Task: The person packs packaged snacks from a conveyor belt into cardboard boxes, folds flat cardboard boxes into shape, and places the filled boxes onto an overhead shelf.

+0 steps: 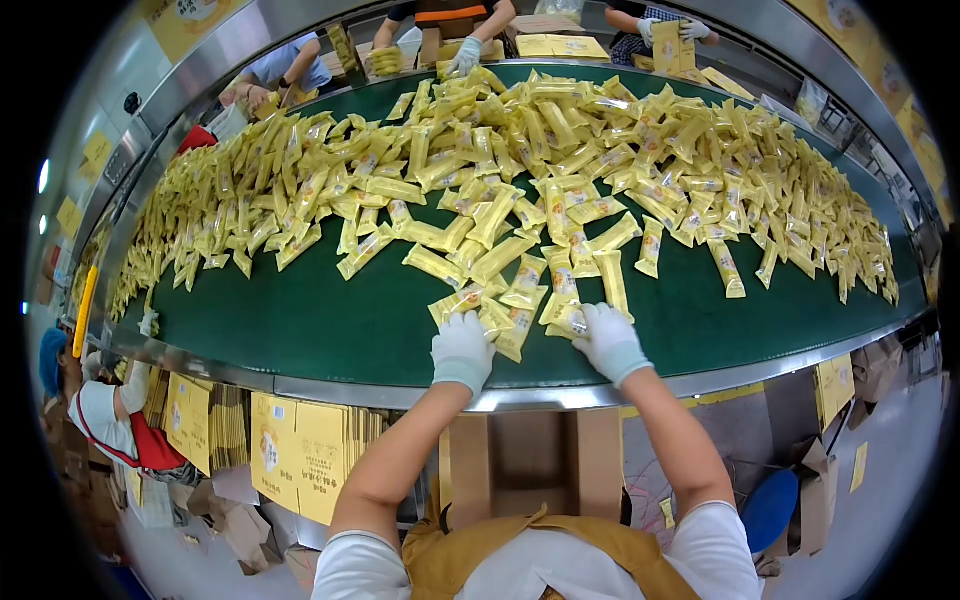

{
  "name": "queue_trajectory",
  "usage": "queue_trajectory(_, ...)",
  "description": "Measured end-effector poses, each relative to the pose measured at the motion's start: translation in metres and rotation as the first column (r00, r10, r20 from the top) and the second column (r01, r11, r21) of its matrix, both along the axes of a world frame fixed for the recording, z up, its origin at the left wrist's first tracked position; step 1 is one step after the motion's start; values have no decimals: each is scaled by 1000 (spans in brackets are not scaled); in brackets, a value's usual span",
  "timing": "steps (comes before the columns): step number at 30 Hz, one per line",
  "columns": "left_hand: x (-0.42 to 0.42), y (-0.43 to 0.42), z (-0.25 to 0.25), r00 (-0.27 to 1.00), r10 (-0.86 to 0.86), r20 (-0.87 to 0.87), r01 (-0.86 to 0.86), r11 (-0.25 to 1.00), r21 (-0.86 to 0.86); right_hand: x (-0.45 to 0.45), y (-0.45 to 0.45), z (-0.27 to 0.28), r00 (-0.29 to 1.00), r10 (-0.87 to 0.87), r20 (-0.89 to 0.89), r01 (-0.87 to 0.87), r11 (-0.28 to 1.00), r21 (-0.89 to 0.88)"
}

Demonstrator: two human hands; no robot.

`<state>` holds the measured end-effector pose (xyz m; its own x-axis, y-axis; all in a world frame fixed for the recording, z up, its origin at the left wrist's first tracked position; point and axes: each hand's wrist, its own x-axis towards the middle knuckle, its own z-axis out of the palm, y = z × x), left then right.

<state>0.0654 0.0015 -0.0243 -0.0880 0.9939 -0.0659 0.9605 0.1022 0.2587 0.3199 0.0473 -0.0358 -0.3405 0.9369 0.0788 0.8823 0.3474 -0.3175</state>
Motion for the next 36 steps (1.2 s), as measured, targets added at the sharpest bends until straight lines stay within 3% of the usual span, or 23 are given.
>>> queue_trajectory(2,-5,10,3,1000,26,9,-25,989,-147,1,5,-1,997,8,81,-3,998,-70)
queue_trajectory(5,-33,7,32,996,-30,82,41,990,-137,23,5,36,993,51,-103,-59,995,-81)
queue_trajectory(6,-40,9,41,995,-35,92,47,991,-126,27,10,46,992,-67,-110,60,996,-69)
queue_trajectory(7,-47,15,40,989,-64,137,58,997,51,26,21,51,978,-180,-107,175,983,-54)
queue_trajectory(8,-51,28,40,986,-73,152,59,994,97,25,32,54,951,-291,-105,288,957,-40)
queue_trajectory(11,-34,71,32,998,-59,3,59,991,-120,16,77,8,870,-491,47,493,868,-54)
queue_trajectory(12,-24,81,30,996,-69,-51,56,973,-225,8,74,7,874,-479,84,486,868,-101)
queue_trajectory(14,-21,89,29,989,-97,-115,69,972,-224,3,76,12,861,-482,162,502,857,-118)
queue_trajectory(17,-28,81,31,977,-154,-151,119,969,-217,21,73,4,908,-381,178,398,915,-73)
queue_trajectory(21,-69,55,-7,932,-234,-275,248,969,15,69,53,-32,862,-309,401,175,925,337)
queue_trajectory(24,-72,11,-14,879,-319,-355,400,898,184,66,16,-10,953,-114,281,-5,921,390)
queue_trajectory(25,-65,2,-13,882,-311,-355,390,903,178,57,-3,6,961,-79,264,-10,947,320)
queue_trajectory(26,-60,-4,-12,885,-301,-355,379,909,173,54,-13,-3,952,-111,286,2,934,358)
queue_trajectory(28,-55,13,20,944,-267,-195,261,964,-56,53,-11,-4,950,-172,261,82,944,321)
queue_trajectory(29,-55,18,29,966,-230,-117,208,962,-178,54,-6,0,933,-178,312,132,978,163)
queue_trajectory(32,-65,24,14,925,-319,-207,308,948,-83,52,27,41,887,-137,442,265,933,-243)
queue_trajectory(34,-69,20,9,909,-352,-225,325,934,-150,46,43,60,873,-74,482,304,855,-420)
queue_trajectory(36,-72,15,6,909,-356,-216,316,928,-199,43,52,69,956,-164,245,252,886,-389)
